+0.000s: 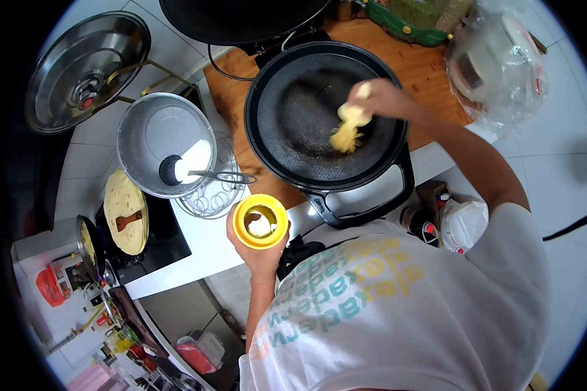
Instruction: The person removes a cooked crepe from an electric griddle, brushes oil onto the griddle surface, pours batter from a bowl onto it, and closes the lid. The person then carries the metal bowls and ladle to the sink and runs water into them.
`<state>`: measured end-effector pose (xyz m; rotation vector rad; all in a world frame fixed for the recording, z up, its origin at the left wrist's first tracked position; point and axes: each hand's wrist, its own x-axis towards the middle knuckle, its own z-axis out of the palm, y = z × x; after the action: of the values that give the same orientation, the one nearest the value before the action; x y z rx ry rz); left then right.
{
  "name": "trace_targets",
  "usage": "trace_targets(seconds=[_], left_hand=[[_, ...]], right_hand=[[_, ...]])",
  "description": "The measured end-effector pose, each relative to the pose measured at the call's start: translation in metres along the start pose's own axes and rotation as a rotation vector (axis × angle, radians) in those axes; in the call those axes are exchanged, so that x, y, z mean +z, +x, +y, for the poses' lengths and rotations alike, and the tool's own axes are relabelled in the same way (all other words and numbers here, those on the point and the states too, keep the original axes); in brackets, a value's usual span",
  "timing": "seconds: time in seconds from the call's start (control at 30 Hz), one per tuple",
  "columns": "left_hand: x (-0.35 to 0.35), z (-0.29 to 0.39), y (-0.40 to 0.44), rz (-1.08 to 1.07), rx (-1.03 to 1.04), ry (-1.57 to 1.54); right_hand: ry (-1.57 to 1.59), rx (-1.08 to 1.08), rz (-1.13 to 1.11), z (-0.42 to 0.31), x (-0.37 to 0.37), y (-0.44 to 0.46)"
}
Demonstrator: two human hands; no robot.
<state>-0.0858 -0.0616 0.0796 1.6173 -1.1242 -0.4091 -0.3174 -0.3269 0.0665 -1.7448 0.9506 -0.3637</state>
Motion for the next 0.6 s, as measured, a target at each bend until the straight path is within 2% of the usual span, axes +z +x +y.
trace_targets(seconds=[0.03, 0.07, 0.13, 0.2, 0.23, 0.27, 0.33, 0.4, 0.47, 0.53, 0.6], left_hand=[[0.001, -0.001, -0.001, 0.001, -0.014, -0.013], [0.001, -0.003, -0.003, 0.001, -0.028, -0.025], [0.002, -0.003, -0.005, -0.003, -0.044, -0.034], [0.003, 0.0, -0.006, -0.014, -0.057, -0.027], [0.004, 0.001, -0.006, -0.018, -0.053, -0.022], [0.004, 0.002, -0.006, -0.023, -0.051, -0.018], [0.005, 0.003, -0.005, -0.024, -0.047, -0.01], [0.005, 0.004, -0.004, -0.016, -0.042, -0.013], [0.007, 0.003, -0.005, -0.002, -0.056, -0.012], [0.007, 0.004, -0.006, -0.011, -0.073, -0.017], [0.008, 0.006, -0.005, -0.028, -0.069, -0.038]], right_hand=[[0.03, -0.085, 0.088, 0.015, -0.021, 0.002], [-0.04, -0.076, 0.25, 0.035, -0.04, 0.013], [-0.388, -0.18, 0.523, 0.028, -0.056, 0.031], [-0.16, -0.109, 0.564, 0.033, -0.036, 0.061], [0.066, -0.156, 0.484, 0.021, -0.015, 0.059], [-0.047, -0.237, 0.431, 0.018, 0.0, 0.061], [-0.045, -0.261, 0.277, 0.008, 0.025, 0.037], [-0.003, -0.035, 0.014, -0.004, 0.015, 0.006], [-0.093, -0.036, 0.113, 0.026, -0.018, 0.002], [-0.184, -0.099, 0.385, 0.033, -0.046, 0.006], [-0.267, -0.171, 0.555, 0.034, -0.041, 0.023]])
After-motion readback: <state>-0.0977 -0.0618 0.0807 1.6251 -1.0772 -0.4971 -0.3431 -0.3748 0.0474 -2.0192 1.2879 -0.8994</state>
